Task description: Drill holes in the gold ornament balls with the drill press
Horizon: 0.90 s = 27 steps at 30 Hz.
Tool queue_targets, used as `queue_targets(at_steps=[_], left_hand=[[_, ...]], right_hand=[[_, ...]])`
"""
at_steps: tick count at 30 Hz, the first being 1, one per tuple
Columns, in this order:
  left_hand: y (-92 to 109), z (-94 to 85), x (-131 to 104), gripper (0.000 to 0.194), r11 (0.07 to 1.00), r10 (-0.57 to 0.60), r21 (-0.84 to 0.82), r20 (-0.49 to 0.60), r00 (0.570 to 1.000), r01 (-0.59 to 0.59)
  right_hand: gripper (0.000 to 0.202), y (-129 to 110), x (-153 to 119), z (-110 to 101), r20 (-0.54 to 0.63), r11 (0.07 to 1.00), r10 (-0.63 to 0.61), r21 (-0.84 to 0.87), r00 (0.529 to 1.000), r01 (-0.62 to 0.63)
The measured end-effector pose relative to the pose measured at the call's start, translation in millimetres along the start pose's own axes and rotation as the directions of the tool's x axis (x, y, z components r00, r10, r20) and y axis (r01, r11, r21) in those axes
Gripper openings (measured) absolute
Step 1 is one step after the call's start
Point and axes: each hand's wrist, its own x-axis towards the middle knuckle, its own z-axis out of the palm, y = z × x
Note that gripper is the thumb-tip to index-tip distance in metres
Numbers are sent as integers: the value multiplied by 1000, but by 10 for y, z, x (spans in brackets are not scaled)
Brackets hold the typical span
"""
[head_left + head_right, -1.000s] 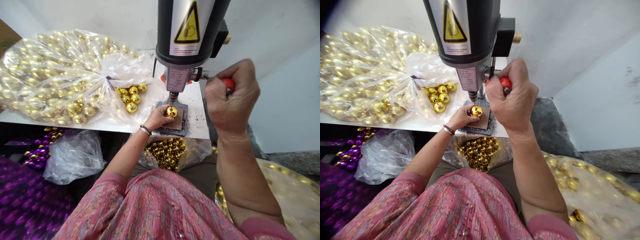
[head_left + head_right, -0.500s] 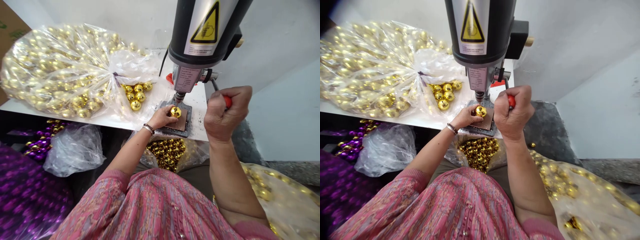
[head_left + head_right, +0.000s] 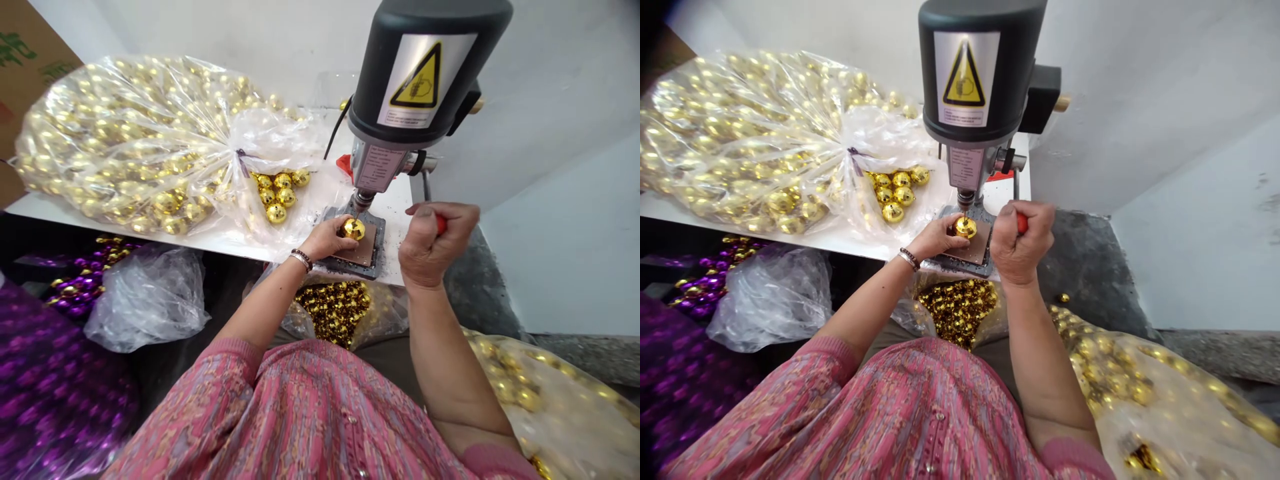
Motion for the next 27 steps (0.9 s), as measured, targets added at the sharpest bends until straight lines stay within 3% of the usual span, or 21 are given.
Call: queue_targets(at_steps=[4,9,14,16,18,20,21,23,25,27], left_hand=[[1,14,-31,61,1000,8,0,-28,1000,-8],[11,-5,-269,62,997,66,-25,-48,997,-68],[48,-2,-634,67,977,193,49,232,953,-209],[46,-26,-694,71,977,180,71,250,952,-203],[19,-125,-669,63,983,125,117,121,985,-139],[-35,-315,-568,48,983,60,182,-128,990,-36],[-70,-437,-500,45,977,31,212,-271,962,28],[-153,-698,-357,50,953,-37,243,-496,867,180],[-246,-923,-240,60,909,-149,239,-577,803,341],[-343,-1061,-171,56,862,-255,238,-560,788,448]], right_hand=[[18,-135,447,27,-36,999,41,-28,999,-42],[20,-150,888,61,145,990,134,32,980,-140],[21,-130,876,45,149,983,166,50,975,-175],[20,-140,863,39,158,981,175,53,972,-185],[20,-154,865,32,166,981,176,57,970,-187],[22,-166,871,24,164,980,181,57,970,-193],[22,-168,873,20,165,978,186,58,968,-198],[22,-164,868,13,172,976,192,69,966,-207],[22,-152,856,10,173,975,182,94,968,-200],[21,-147,841,9,161,975,172,114,972,-191]])
